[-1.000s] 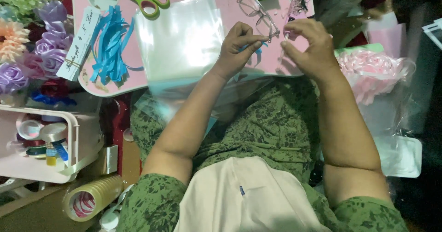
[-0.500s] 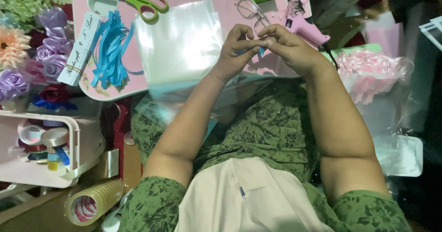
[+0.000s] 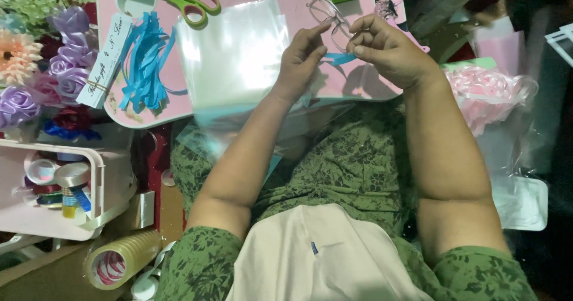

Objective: Preparing decorative packaging by cutting ribbons and using a hot glue gun to assemble components on a work table.

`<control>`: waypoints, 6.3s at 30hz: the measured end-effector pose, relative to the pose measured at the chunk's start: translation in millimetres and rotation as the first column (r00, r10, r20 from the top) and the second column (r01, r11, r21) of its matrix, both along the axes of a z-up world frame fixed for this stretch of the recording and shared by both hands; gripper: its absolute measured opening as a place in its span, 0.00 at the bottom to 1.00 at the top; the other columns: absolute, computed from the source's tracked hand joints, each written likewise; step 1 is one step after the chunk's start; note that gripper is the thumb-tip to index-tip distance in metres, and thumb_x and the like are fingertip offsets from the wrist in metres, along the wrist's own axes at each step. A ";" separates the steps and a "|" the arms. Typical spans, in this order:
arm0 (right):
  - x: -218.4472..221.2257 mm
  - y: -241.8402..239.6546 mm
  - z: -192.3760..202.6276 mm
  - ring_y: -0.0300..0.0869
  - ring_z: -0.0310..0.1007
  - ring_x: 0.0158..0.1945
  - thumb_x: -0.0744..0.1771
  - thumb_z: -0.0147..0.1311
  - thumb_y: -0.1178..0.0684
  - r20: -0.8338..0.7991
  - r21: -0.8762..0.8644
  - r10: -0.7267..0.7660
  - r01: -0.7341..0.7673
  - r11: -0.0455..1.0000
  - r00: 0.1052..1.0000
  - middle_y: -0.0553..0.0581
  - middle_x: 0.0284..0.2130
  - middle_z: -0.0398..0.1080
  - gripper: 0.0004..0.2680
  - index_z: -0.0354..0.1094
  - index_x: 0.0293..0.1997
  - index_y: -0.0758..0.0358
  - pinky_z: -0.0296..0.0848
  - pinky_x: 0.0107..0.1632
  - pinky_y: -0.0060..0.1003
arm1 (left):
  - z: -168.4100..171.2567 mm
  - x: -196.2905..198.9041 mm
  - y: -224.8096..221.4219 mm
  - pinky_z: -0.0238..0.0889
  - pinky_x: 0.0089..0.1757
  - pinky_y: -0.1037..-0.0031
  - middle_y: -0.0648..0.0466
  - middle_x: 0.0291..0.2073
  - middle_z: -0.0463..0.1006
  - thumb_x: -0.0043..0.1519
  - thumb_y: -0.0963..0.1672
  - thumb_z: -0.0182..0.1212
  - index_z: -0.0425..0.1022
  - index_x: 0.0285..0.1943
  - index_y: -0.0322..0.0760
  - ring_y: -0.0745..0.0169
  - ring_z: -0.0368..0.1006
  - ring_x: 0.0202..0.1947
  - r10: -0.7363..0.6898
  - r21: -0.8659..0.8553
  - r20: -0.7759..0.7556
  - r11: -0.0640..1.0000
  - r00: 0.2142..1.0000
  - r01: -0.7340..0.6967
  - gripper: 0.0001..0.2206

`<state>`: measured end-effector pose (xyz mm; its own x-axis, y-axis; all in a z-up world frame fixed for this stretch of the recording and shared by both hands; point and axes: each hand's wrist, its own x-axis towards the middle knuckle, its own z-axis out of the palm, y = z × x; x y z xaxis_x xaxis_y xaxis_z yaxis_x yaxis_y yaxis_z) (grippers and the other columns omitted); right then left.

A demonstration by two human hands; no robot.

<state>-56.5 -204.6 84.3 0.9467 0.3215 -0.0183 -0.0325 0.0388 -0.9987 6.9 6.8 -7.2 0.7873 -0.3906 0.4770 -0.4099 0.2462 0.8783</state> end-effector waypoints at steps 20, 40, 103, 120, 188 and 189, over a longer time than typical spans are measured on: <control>-5.3 40.4 38.1 0.38 0.68 0.46 0.69 0.53 0.58 -0.119 -0.655 0.021 -0.094 0.750 0.993 0.48 0.39 0.72 0.11 0.61 0.56 0.52 0.62 0.49 0.36 | 31.3 -26.9 52.7 0.67 0.41 0.61 0.51 0.42 0.79 0.66 0.41 0.53 0.75 0.53 0.37 0.50 0.71 0.43 0.146 0.567 0.334 0.758 0.931 -0.322 0.10; 16.1 57.1 24.2 0.55 0.61 0.53 0.68 0.56 0.52 0.053 -0.933 0.039 0.036 0.359 0.998 0.51 0.44 0.76 0.11 0.63 0.56 0.50 0.48 0.54 0.49 | 11.4 -21.6 50.2 0.60 0.38 0.62 0.54 0.33 0.76 0.60 0.48 0.67 0.71 0.49 0.39 0.52 0.68 0.35 0.161 0.535 0.485 0.722 0.860 -0.437 0.14; -40.9 51.7 -52.5 0.47 0.68 0.45 0.66 0.67 0.61 0.816 -0.578 0.255 0.736 0.353 0.519 0.46 0.39 0.76 0.10 0.71 0.47 0.55 0.48 0.48 0.42 | -3.1 -22.1 48.0 0.61 0.42 0.58 0.53 0.34 0.73 0.62 0.41 0.57 0.71 0.48 0.39 0.49 0.67 0.38 0.202 0.500 0.467 0.743 0.861 -0.446 0.07; -33.4 52.3 -61.8 0.49 0.66 0.48 0.65 0.59 0.61 0.693 -0.721 0.344 0.602 0.344 0.633 0.51 0.39 0.72 0.11 0.68 0.49 0.50 0.48 0.51 0.45 | -8.3 -20.1 47.0 0.61 0.42 0.57 0.54 0.36 0.75 0.61 0.39 0.56 0.72 0.49 0.39 0.48 0.67 0.39 0.209 0.494 0.472 0.742 0.857 -0.453 0.08; -35.3 57.4 -95.7 0.48 0.63 0.52 0.71 0.53 0.49 0.755 -0.632 0.078 0.692 0.348 0.651 0.49 0.45 0.70 0.14 0.58 0.65 0.50 0.46 0.55 0.52 | 19.5 -37.3 47.4 0.58 0.49 0.59 0.61 0.47 0.69 0.63 0.43 0.55 0.77 0.42 0.62 0.51 0.67 0.52 -0.011 0.713 0.568 0.506 0.823 -0.485 0.09; -33.3 53.1 -100.3 0.46 0.61 0.53 0.70 0.53 0.49 0.794 -0.594 0.094 0.735 0.328 0.600 0.47 0.50 0.69 0.16 0.57 0.67 0.50 0.46 0.54 0.50 | 21.1 -38.3 46.8 0.58 0.49 0.59 0.61 0.46 0.70 0.64 0.43 0.55 0.77 0.41 0.61 0.51 0.67 0.51 -0.002 0.704 0.571 0.515 0.821 -0.489 0.09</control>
<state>-89.8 -151.4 -16.0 0.8102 0.1768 0.5588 0.3246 -0.9292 -0.1767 -31.4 53.6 13.9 0.6963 -0.6116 0.3756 -0.7163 -0.6254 0.3096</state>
